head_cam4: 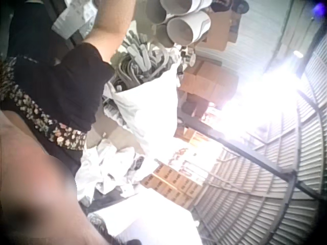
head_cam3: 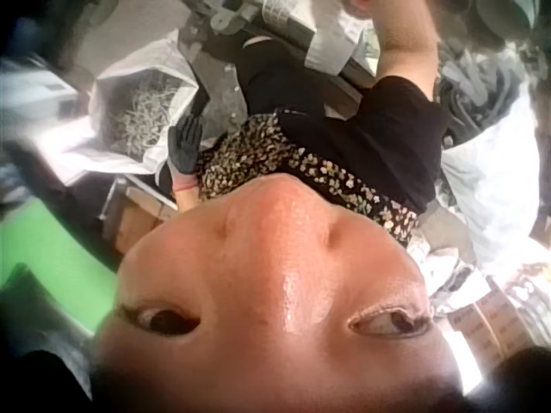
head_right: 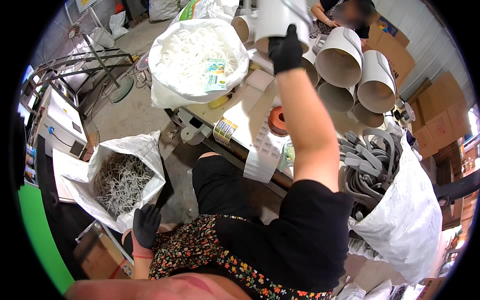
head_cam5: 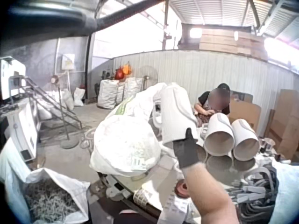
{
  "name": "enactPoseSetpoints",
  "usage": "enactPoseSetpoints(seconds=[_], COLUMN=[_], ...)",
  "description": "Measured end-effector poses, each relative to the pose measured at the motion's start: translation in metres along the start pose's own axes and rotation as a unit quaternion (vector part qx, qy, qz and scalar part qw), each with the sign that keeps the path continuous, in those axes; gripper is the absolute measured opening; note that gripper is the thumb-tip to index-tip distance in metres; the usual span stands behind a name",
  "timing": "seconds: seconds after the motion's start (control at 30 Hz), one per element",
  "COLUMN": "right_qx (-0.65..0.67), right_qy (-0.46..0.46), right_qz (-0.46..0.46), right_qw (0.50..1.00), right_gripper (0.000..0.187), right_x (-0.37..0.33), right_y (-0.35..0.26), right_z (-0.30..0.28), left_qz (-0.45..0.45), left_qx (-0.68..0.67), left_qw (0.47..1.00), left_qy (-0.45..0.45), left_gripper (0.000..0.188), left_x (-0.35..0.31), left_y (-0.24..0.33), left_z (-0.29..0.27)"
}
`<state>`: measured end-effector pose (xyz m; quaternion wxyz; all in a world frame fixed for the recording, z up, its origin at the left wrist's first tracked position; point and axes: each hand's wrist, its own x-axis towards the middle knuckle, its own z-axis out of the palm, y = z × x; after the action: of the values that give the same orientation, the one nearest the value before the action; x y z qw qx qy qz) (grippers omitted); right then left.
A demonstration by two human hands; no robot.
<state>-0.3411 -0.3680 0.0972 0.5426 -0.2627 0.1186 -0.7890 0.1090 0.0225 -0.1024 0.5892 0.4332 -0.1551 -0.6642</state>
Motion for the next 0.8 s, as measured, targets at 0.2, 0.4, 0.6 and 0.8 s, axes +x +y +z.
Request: enactPoseSetpoints(seconds=[0.2,0.4,0.6,0.8], right_qx=[-0.122,-0.251,-0.584,-0.831], right_qy=[0.082,-0.237,-0.081,-0.095], right_qz=[-0.003,0.222,0.172,0.060], right_qw=[0.989,0.912,0.789,0.545], right_gripper=[0.051,0.035,0.031,0.053], right_x=[0.134,0.164,-0.099,-0.177], right_y=[-0.038,-0.067,-0.073,-0.139], right_z=[-0.078,-0.147,-0.101,-0.225], left_qz=[-0.003,-0.031,-0.075,-0.086], left_qx=[-0.043,-0.036,0.000,0.073], left_qw=[0.999,0.998,0.996,0.992], left_qy=[0.023,0.049,0.039,-0.064], left_gripper=[0.050,0.047,0.052,0.049], left_x=[-0.003,0.000,0.007,0.040], left_y=[-0.014,-0.019,-0.027,-0.021], left_z=[-0.003,0.008,0.001,0.021])
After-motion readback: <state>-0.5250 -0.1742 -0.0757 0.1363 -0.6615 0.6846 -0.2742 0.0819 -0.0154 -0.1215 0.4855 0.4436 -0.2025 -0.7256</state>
